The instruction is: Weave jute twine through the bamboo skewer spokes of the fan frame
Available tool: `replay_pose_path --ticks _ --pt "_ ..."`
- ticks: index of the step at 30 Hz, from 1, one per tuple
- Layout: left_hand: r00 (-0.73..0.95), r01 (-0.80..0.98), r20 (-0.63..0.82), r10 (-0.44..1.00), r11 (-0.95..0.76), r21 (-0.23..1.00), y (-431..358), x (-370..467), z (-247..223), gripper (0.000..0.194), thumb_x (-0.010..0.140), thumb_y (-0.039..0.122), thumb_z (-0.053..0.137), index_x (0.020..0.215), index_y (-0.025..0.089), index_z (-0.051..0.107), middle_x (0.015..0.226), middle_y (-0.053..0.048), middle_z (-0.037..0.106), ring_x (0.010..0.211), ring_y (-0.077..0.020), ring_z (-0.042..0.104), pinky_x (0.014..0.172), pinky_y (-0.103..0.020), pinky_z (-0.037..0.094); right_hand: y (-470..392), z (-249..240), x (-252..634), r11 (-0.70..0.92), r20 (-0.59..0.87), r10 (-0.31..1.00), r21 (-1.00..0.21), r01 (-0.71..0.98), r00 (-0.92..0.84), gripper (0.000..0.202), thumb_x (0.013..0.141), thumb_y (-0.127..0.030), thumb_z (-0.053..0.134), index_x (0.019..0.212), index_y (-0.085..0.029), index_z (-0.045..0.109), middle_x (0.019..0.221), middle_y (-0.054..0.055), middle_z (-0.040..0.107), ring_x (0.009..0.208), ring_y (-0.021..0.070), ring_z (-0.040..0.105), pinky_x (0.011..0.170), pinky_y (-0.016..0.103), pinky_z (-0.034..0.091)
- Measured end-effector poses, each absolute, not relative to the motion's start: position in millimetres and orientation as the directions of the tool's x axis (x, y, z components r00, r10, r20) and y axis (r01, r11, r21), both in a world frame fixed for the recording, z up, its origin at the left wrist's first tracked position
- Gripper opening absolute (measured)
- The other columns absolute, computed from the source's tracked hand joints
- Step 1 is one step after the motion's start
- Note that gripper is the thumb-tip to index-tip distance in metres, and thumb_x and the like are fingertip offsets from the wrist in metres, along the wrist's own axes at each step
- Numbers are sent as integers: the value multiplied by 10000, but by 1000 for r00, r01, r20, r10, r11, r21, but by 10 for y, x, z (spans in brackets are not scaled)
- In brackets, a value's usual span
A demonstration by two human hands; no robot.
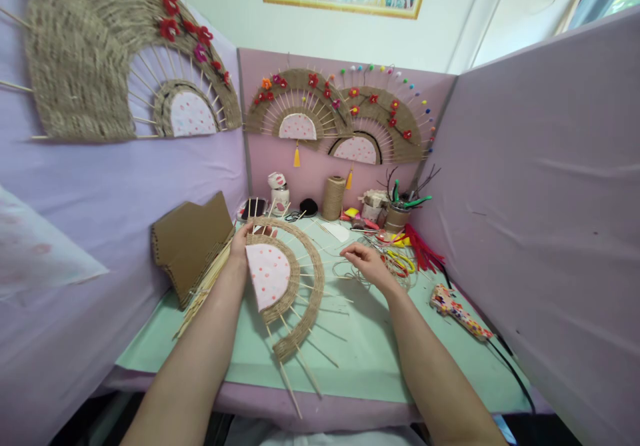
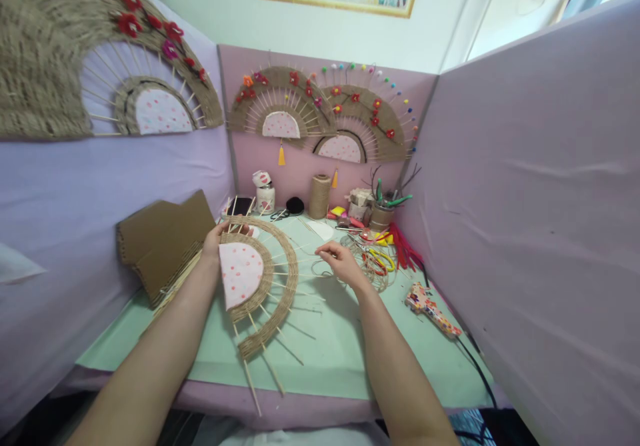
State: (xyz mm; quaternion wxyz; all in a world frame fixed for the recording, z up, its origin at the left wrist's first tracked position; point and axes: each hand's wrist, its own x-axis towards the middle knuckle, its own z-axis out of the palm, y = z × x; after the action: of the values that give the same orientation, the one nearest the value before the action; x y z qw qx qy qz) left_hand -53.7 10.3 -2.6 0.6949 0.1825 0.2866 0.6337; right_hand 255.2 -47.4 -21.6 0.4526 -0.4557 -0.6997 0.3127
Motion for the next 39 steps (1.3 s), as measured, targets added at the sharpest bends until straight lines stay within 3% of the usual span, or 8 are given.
replay_pose_path --ticks 3,11,18,24,29,35,39 --pt "-2 -802 -117 993 68 594 114 -547 -36 160 737 252 545 833 144 613 634 -80 648 586 -243 652 565 -386 529 -453 -255 2515 343 323 939 -878 333 -117 270 735 -428 576 835 -189 649 742 25 578 645 133 471 569 247 360" --pt "-45 -861 -1 999 -38 508 120 -532 -52 200 765 255 520 910 158 618 676 -66 658 656 -223 667 672 -384 531 -383 -394 2452 197 193 979 -978 73 -58 448 738 -570 524 845 -153 645 641 6 508 534 87 389 463 209 276" --pt "-48 -843 -134 990 32 537 155 -491 -70 168 754 250 527 853 140 607 636 -70 649 638 -250 665 662 -412 528 -459 -374 2410 114 72 964 -982 153 -257 411 689 -530 607 861 -163 675 508 -40 434 463 71 326 423 207 204" --pt "77 -704 -378 922 319 635 251 -487 -172 177 754 240 517 820 98 598 661 -155 665 583 -299 658 579 -441 522 -398 -457 2420 -82 -94 980 -994 73 -175 350 607 -475 701 746 -164 616 438 -76 364 392 56 263 389 211 149" --pt "296 -668 -299 907 420 614 168 -384 -115 279 769 285 534 923 67 616 736 -173 688 684 -309 672 654 -442 527 -353 -431 2525 -3 -1 992 -1000 -14 -127 373 585 -470 724 743 -157 599 469 -80 358 407 49 250 404 215 139" --pt "209 -731 -128 969 242 638 25 -172 -66 293 822 324 488 928 87 624 723 -141 695 763 -298 671 735 -444 514 -345 -323 2629 84 88 996 -990 -115 -31 415 532 -485 751 724 -153 590 481 -76 368 416 44 250 419 222 140" --pt "391 -477 -209 896 392 787 -114 -141 -100 280 781 223 563 1028 98 611 792 -132 704 748 -257 673 694 -372 524 -322 -337 2699 109 109 994 -986 -124 2 394 545 -473 752 726 -160 595 483 -70 387 418 48 259 419 225 137"
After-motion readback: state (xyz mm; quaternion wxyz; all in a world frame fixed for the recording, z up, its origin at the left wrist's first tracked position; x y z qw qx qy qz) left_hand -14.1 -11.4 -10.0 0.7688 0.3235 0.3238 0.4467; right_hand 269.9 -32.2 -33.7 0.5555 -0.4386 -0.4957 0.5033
